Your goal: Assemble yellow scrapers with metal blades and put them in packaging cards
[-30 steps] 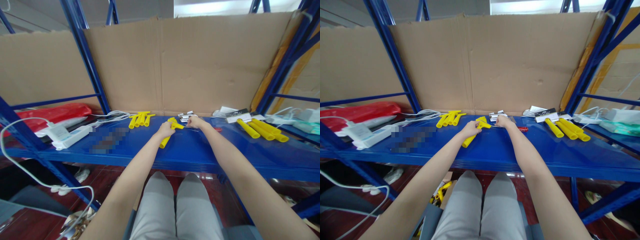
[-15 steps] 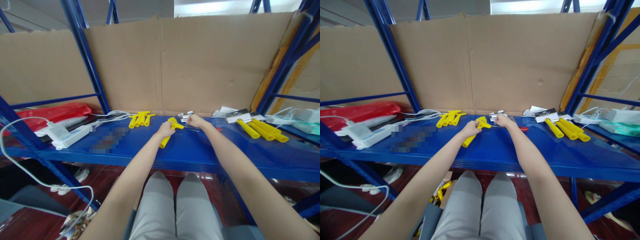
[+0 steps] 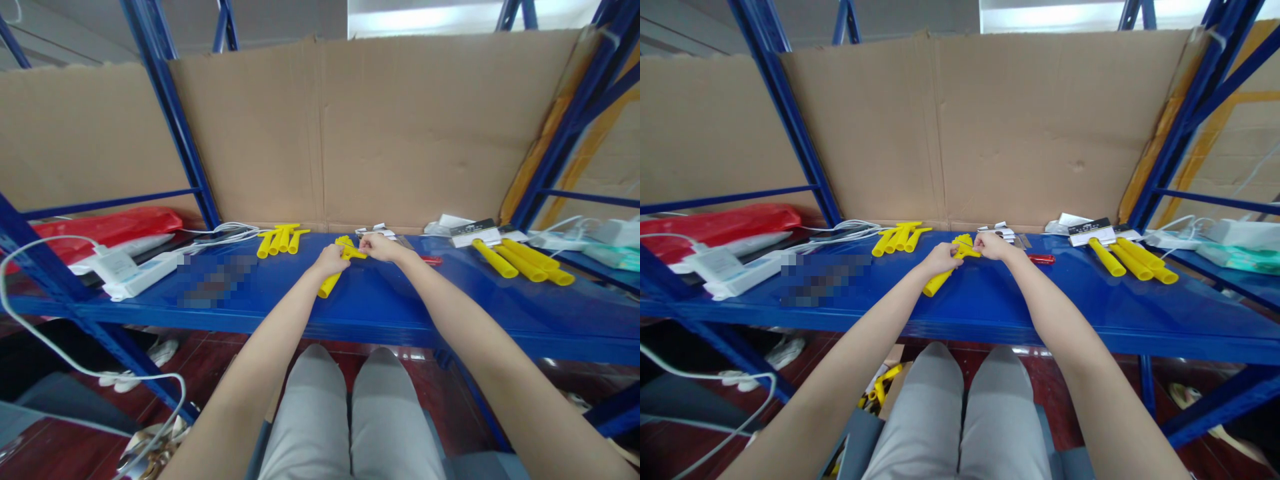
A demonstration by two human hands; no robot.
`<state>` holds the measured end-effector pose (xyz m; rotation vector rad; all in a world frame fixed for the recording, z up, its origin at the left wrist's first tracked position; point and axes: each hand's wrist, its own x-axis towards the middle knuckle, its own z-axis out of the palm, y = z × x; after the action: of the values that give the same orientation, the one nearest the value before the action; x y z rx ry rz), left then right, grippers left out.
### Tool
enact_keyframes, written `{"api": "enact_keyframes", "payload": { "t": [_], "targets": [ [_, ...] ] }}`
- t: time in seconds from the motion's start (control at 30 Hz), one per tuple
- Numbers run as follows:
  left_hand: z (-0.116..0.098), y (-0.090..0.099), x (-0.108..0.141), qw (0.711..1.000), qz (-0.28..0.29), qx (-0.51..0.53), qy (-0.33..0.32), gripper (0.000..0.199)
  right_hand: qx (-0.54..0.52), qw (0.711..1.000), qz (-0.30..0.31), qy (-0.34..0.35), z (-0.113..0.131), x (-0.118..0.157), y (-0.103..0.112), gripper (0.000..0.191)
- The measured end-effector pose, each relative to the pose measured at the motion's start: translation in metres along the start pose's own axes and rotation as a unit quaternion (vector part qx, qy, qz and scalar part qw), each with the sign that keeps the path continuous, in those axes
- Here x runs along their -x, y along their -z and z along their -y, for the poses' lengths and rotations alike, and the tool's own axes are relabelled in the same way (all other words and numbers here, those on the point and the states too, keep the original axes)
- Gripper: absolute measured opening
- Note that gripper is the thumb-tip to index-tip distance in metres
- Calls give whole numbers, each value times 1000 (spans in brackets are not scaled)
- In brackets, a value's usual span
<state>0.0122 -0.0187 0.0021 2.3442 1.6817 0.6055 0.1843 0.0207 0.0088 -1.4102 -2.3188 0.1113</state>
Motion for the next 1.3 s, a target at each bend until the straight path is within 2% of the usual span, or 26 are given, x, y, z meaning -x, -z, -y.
{"api": "enact_keyframes", "payload": {
  "t": [0.2, 0.37, 0.6, 1.3],
  "targets": [
    [-3, 3, 2, 1000, -1, -9, -9, 25, 21, 999, 0, 30, -1, 2, 2, 13],
    [-1, 1, 2, 999, -20, 39, -16, 40, 32, 997, 17, 71, -2, 8, 9, 29],
    [2, -2, 0, 999, -16, 46, -20, 44, 63, 997, 29, 43, 4, 16, 18, 46],
    [4, -2, -4, 997, 4, 73, -16, 48, 72, 995, 21, 63, -1, 12, 14, 49]
  ]
}}
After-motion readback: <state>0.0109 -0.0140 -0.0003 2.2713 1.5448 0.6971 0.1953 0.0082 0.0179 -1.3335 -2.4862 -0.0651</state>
